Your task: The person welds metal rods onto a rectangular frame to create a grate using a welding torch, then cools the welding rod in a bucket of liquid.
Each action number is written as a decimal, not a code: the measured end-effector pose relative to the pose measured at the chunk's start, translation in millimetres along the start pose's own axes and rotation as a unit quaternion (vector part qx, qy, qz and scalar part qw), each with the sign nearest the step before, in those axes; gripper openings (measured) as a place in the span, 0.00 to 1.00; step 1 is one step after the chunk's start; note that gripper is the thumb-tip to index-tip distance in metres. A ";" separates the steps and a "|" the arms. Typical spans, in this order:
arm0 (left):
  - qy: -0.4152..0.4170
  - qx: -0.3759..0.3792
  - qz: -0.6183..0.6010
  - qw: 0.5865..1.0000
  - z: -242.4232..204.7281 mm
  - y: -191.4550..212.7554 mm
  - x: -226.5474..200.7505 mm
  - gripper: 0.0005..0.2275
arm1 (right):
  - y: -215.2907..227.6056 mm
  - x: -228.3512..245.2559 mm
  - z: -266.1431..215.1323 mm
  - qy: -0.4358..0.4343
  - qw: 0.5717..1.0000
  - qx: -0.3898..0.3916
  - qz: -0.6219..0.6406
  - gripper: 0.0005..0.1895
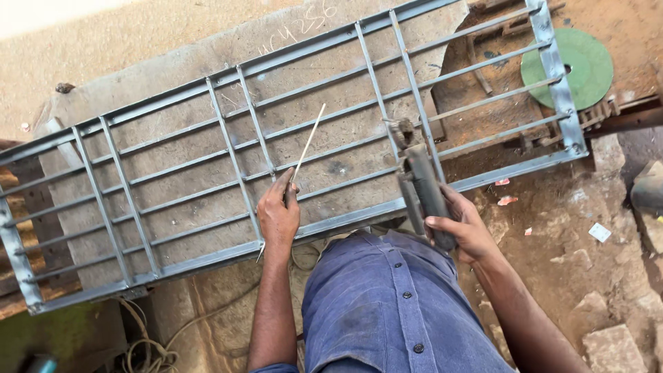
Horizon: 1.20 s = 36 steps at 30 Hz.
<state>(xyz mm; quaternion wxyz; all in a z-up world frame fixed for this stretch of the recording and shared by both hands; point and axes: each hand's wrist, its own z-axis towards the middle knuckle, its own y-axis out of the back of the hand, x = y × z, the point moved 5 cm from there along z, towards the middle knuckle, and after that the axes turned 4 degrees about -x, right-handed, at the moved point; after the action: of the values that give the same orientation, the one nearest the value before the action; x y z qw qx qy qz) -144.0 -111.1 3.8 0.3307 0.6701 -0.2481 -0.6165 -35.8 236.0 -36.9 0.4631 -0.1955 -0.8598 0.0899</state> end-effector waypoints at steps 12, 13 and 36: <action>-0.031 0.029 0.005 0.999 23.5 -1.5 38.5 0.14 | -36.6 15.2 48.0 0.209 0.690 -0.102 -0.685 0.40; -0.031 0.026 -0.001 0.999 22.9 -0.5 39.1 0.14 | -37.5 10.9 51.9 0.207 0.682 -0.102 -0.694 0.38; -0.046 0.023 -0.019 0.999 27.6 0.1 30.8 0.14 | -53.5 32.6 67.7 0.232 0.701 -0.147 -0.658 0.31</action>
<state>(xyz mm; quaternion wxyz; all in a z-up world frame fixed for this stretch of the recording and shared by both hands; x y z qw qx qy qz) -167.8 -137.8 -17.1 0.2921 0.6532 -0.2641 -0.6467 -121.7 202.9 -31.6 0.5547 0.3399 -0.6373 -0.4130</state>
